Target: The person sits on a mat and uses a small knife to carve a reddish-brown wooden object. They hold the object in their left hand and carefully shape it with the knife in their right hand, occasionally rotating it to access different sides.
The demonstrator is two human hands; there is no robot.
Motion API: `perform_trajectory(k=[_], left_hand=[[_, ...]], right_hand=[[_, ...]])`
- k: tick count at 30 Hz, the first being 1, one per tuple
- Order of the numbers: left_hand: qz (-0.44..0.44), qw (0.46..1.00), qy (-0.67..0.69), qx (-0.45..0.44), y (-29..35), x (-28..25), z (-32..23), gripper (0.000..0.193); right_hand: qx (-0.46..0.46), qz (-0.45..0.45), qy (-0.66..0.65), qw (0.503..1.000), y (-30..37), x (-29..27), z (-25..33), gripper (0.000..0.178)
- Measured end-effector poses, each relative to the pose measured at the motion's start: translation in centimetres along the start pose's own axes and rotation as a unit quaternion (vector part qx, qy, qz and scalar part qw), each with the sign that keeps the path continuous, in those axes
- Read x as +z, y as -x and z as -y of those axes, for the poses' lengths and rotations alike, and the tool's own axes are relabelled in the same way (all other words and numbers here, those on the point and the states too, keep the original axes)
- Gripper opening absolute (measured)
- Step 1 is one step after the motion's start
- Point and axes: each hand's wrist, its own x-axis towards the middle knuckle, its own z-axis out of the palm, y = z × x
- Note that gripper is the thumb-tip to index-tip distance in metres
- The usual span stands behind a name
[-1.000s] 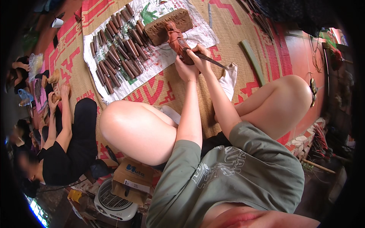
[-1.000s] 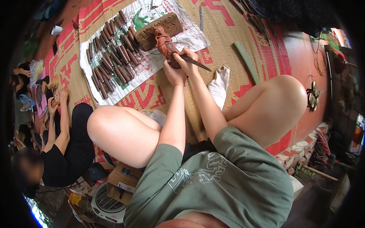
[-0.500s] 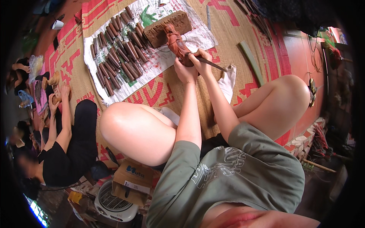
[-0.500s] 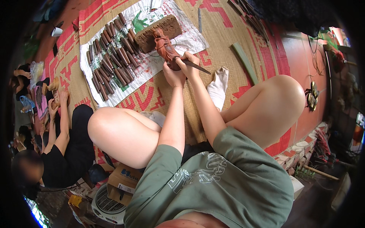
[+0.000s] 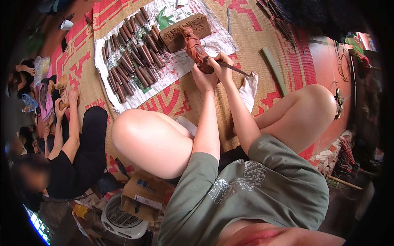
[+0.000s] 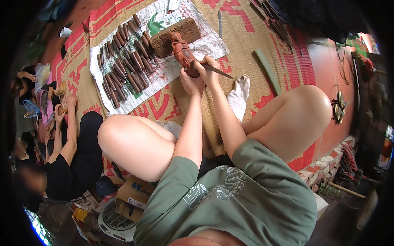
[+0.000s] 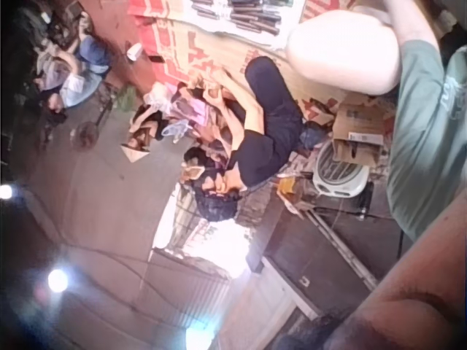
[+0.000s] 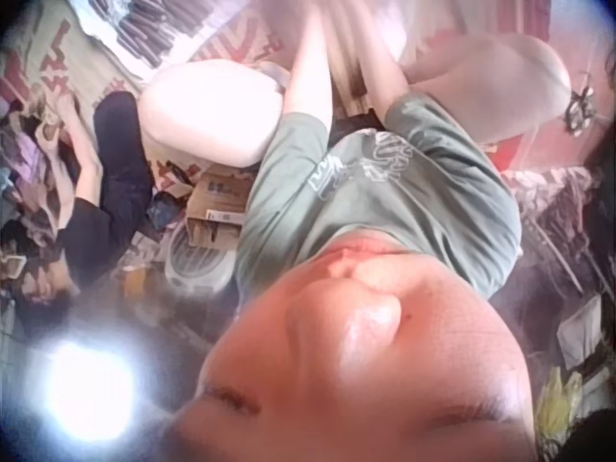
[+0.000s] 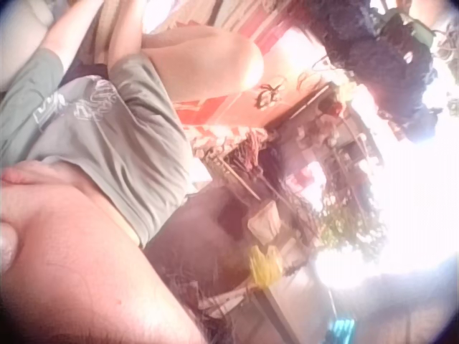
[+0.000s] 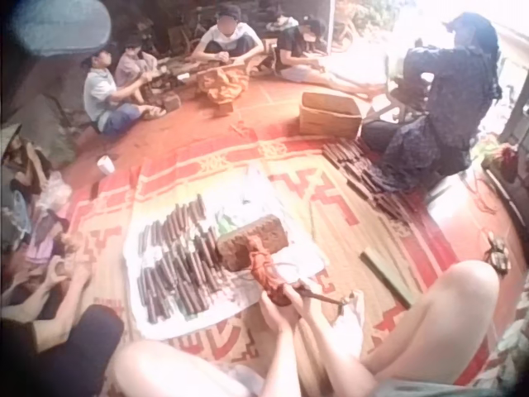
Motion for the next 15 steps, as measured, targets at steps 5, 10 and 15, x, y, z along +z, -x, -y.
perform_trajectory(k=[5,10,15], left_hand=[[-0.008,1.000,-0.012,-0.005,-0.1,-0.7,-0.2,0.079],[0.011,1.000,-0.004,-0.018,-0.2,-0.6,-0.9,0.078],[0.005,0.999,-0.027,-0.024,0.1,-0.6,-0.8,0.081]], right_hand=[[-0.020,0.029,0.109,0.993,0.4,-0.5,1.9,0.025],[0.030,0.001,0.007,1.000,-0.1,-0.2,0.5,0.023],[-0.007,0.030,0.049,0.998,0.5,-1.1,1.0,0.026]])
